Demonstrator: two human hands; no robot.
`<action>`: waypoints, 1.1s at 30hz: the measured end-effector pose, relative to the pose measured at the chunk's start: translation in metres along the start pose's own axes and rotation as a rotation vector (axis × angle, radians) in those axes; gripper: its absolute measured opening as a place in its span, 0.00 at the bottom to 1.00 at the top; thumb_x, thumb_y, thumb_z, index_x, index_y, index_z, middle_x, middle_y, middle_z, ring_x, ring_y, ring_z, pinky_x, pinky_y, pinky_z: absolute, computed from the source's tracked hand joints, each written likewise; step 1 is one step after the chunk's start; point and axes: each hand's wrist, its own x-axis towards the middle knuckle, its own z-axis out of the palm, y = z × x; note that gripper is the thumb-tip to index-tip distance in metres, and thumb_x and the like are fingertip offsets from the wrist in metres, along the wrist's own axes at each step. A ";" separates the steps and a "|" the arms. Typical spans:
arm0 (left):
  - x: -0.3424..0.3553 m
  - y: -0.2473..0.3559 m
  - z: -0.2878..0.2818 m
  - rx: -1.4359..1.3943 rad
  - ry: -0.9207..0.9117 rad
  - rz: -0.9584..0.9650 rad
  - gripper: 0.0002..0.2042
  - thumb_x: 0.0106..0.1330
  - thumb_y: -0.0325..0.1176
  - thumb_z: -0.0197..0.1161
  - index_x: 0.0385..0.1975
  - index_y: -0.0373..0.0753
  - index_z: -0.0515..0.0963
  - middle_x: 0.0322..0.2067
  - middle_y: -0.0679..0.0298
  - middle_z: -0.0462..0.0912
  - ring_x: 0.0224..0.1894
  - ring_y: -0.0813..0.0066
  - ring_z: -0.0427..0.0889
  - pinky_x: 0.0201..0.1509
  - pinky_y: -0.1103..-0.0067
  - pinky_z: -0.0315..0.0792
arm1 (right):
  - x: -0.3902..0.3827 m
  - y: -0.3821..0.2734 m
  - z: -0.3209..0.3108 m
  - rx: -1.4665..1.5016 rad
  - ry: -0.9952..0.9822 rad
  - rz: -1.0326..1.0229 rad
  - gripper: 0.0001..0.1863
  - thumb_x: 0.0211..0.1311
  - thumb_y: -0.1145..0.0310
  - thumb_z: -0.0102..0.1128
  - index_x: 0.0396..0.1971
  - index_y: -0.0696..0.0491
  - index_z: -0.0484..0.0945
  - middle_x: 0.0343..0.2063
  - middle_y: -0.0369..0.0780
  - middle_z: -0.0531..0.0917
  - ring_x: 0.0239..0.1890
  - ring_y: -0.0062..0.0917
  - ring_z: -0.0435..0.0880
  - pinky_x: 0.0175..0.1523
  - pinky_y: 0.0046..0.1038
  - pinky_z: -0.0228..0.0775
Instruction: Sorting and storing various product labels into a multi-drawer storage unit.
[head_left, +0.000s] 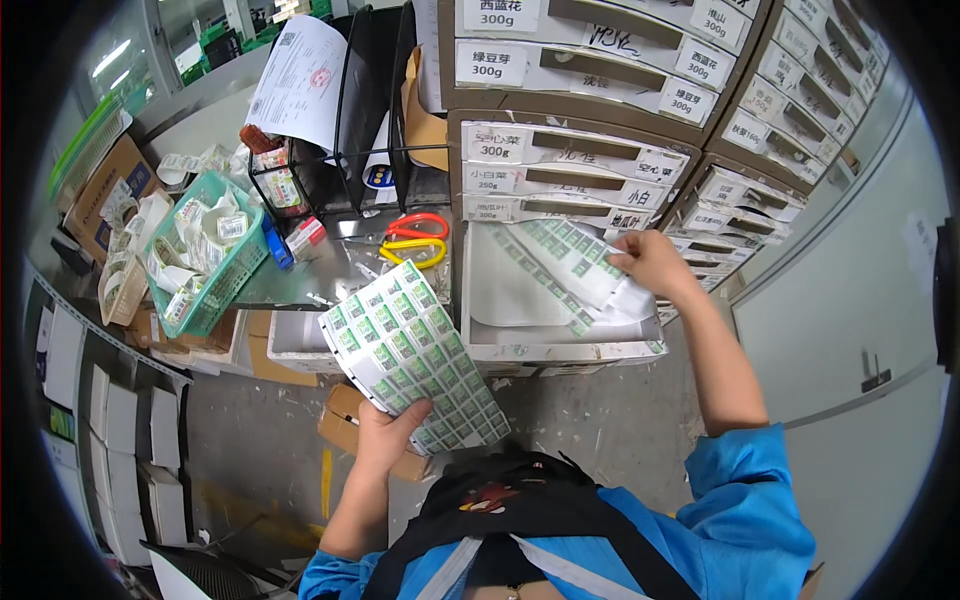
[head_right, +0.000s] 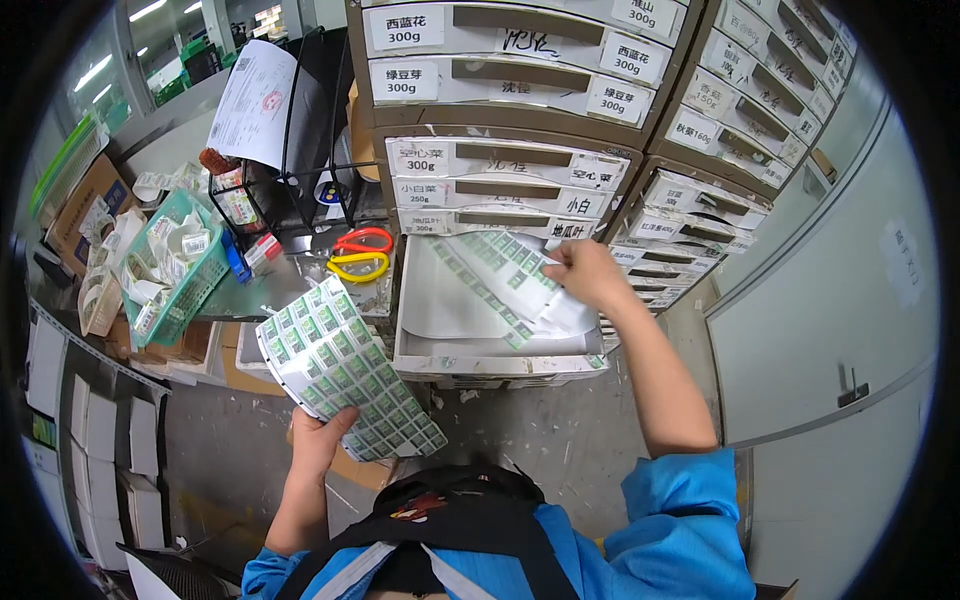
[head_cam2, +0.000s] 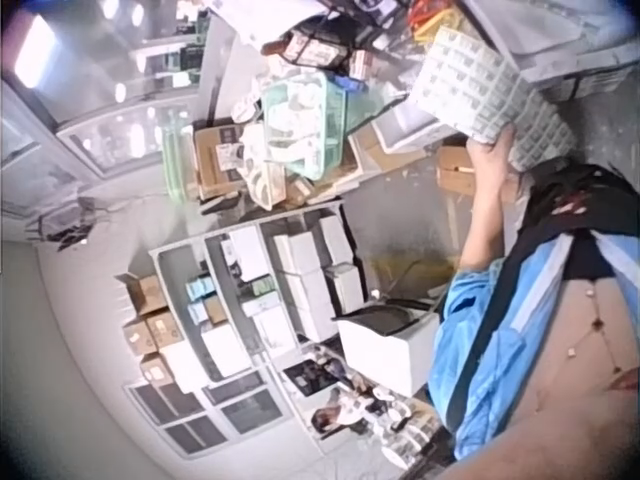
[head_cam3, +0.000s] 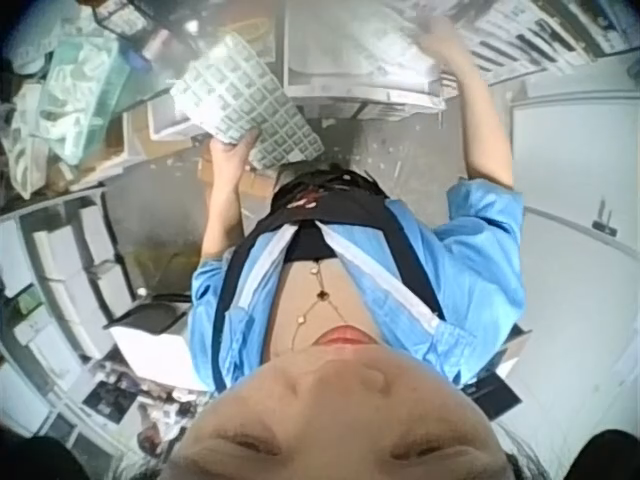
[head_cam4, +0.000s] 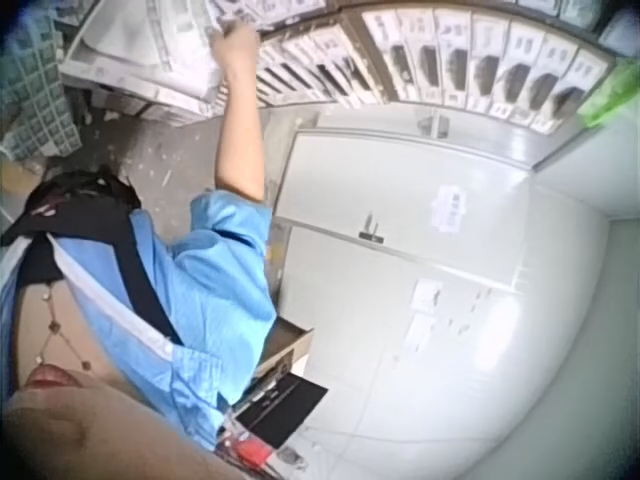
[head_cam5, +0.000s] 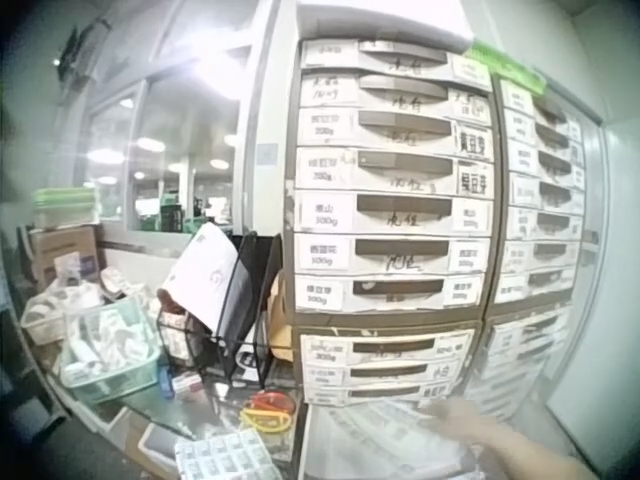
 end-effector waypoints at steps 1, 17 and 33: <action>-0.001 0.001 -0.001 -0.001 0.002 0.001 0.13 0.55 0.22 0.63 0.41 0.32 0.76 0.38 0.64 0.81 0.39 0.78 0.77 0.44 0.80 0.71 | -0.005 -0.005 -0.007 -0.001 -0.001 -0.002 0.19 0.45 0.64 0.67 0.34 0.62 0.77 0.29 0.48 0.82 0.31 0.38 0.81 0.39 0.32 0.71; 0.007 0.011 0.009 -0.246 -0.017 -0.123 0.15 0.57 0.22 0.60 0.45 0.32 0.74 0.42 0.62 0.79 0.43 0.76 0.77 0.48 0.79 0.69 | -0.069 0.020 0.007 0.571 -0.123 0.301 0.25 0.60 0.49 0.54 0.35 0.61 0.77 0.25 0.39 0.79 0.24 0.16 0.73 0.30 0.20 0.67; 0.006 0.001 0.009 -0.182 -0.031 -0.172 0.17 0.55 0.21 0.59 0.46 0.34 0.73 0.42 0.62 0.79 0.43 0.74 0.77 0.50 0.77 0.69 | -0.055 -0.004 -0.059 0.294 0.057 -0.021 0.16 0.54 0.69 0.63 0.42 0.58 0.74 0.15 0.27 0.67 0.19 0.11 0.60 0.24 0.18 0.55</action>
